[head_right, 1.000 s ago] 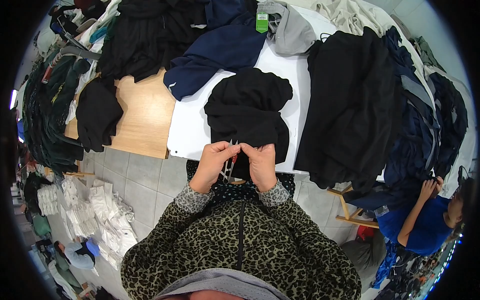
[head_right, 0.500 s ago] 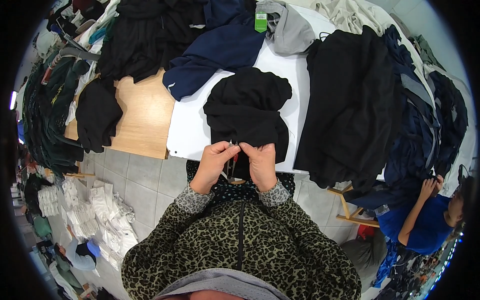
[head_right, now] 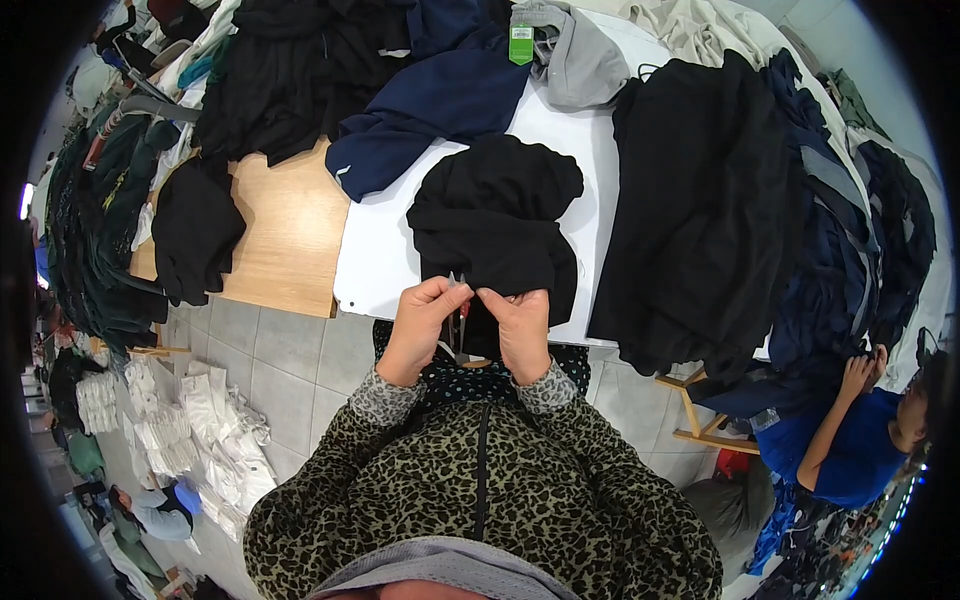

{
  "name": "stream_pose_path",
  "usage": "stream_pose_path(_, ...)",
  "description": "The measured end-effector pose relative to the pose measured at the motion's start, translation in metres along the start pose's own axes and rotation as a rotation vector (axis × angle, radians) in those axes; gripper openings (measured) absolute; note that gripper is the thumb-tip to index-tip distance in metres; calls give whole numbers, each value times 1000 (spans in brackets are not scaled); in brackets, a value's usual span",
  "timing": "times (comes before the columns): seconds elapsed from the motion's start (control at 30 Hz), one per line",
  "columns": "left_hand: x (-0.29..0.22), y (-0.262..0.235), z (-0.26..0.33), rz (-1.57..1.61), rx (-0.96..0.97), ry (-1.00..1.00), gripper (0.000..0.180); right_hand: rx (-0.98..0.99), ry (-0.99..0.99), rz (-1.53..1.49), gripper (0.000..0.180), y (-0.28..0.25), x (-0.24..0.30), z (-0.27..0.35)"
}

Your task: Trimming loose threads from black garments using a pair of snips.

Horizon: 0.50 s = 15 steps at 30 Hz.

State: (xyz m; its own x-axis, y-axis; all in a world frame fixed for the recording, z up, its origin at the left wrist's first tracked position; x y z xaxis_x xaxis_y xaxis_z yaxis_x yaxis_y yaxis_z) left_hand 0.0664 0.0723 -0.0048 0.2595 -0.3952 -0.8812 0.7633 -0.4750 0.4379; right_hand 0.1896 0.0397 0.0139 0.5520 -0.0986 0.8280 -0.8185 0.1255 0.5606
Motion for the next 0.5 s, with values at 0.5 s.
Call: stream_pose_path(0.5,-52,7,11,-604,-127,335,17,20,-20,64,50,5,6,2)
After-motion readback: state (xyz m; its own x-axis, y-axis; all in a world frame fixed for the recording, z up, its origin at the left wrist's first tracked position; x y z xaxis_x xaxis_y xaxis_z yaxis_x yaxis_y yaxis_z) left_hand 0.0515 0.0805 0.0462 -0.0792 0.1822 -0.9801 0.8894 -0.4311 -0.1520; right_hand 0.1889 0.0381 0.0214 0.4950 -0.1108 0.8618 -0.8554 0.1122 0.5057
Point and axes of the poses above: each hand's wrist, its own z-axis away from the middle knuckle, its own y-axis out of the palm, x = y × z, the point moved 10 cm from there along -z, towards the middle knuckle, and after that the axes turned 12 degrees about x, right-handed, at the moved point
